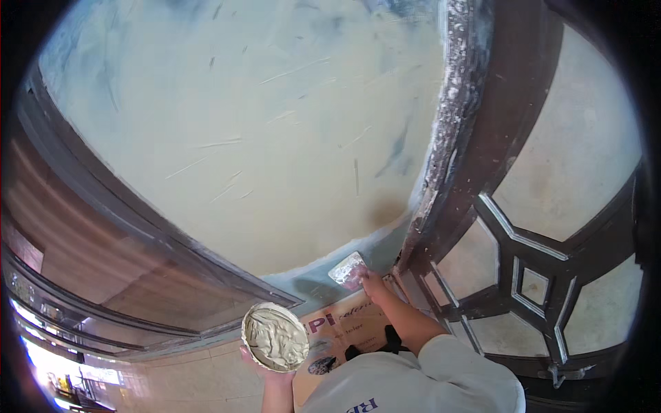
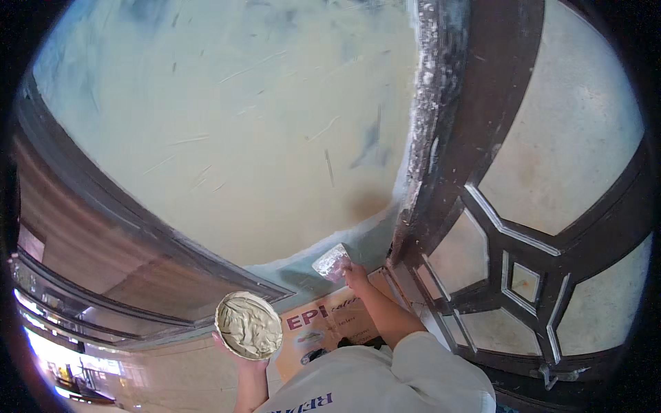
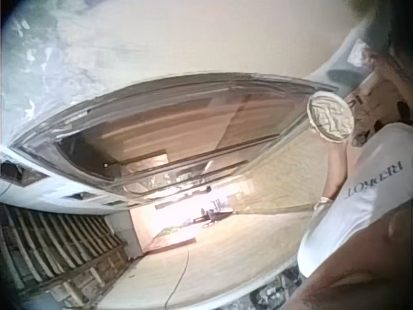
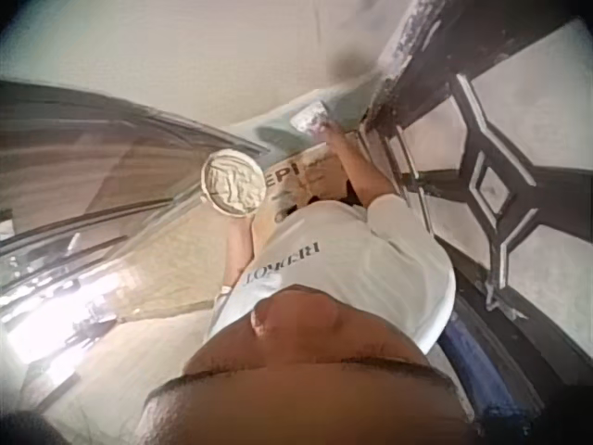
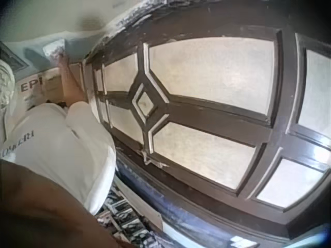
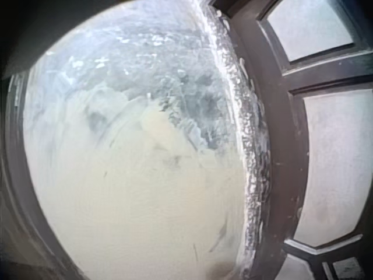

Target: The person applies wall filler to a door frame using a putty knife, taking the filler from a putty container.

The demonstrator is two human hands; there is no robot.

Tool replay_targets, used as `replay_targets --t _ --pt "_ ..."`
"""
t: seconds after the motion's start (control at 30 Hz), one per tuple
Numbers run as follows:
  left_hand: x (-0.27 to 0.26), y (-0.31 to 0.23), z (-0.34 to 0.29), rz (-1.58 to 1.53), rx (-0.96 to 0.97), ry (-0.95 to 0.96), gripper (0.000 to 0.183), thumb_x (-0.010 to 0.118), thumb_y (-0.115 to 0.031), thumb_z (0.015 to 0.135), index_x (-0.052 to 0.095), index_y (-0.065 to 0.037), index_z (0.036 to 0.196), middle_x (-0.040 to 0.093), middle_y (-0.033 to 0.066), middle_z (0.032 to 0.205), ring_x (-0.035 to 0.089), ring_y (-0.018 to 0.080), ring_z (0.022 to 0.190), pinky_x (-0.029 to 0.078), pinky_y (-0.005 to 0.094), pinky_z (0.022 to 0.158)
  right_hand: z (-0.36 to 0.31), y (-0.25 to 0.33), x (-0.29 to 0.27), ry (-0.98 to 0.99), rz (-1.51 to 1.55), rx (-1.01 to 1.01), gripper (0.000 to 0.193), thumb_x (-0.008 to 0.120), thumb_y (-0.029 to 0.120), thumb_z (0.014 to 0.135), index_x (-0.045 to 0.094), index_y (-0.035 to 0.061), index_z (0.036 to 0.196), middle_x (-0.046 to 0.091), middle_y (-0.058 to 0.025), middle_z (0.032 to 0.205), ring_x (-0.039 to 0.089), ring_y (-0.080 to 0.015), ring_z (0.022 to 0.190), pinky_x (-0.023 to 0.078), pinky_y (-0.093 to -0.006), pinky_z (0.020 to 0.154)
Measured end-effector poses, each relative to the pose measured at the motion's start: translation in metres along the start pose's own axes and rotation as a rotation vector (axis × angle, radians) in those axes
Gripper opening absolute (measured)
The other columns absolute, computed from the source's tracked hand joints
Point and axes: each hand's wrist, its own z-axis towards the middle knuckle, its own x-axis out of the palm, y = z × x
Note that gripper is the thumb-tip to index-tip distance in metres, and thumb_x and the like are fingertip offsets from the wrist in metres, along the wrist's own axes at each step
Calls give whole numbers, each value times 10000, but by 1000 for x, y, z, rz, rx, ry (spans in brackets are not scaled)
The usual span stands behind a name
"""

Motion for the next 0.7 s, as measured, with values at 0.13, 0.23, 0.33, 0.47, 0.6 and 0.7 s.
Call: replay_targets --t 0.13,0.23,0.33,0.47,0.6,0.7 --pt "-21 -3 9 -30 2 -28 857 465 -745 833 390 -169 1463 442 97 1453 477 330 1285 447 522 1032 -16 42 23 170 154 -148 164 533 225 1000 573 74 1048 422 17 653 386 -89 489 314 -265 450" --pt "-26 -12 7 -34 -9 48 853 472 -739 834 382 -178 1471 436 96 1460 466 327 1299 443 525 1035 -41 143 55 235 276 -387 136 540 208 998 571 86 1048 453 18 701 392 -79 502 330 -253 469" --pt "-24 -14 10 -95 -35 74 856 477 -739 832 383 -177 1471 433 93 1463 465 326 1300 436 524 1044 -27 169 78 174 317 -485 138 540 194 993 597 76 1034 493 5 734 431 -81 524 375 -260 486" --pt "-16 -8 15 -117 -84 178 857 486 -739 827 394 -175 1465 435 94 1460 467 324 1299 438 516 1043 41 63 52 -227 -204 -649 181 559 204 980 628 42 1022 567 -28 772 521 -107 556 459 -307 500" --pt "-18 -13 9 -93 -48 75 882 529 -729 809 393 -154 1463 460 101 1442 489 319 1280 442 509 1046 12 -14 58 -130 -175 -166 236 572 219 970 615 11 1072 622 -76 783 568 -134 541 479 -294 495" --pt "-16 -17 5 -113 -42 86 892 550 -724 800 390 -151 1465 461 100 1444 485 317 1288 430 507 1061 -5 -18 52 41 -118 -94 214 571 179 972 605 12 1101 651 -84 883 608 -134 627 488 -281 504"
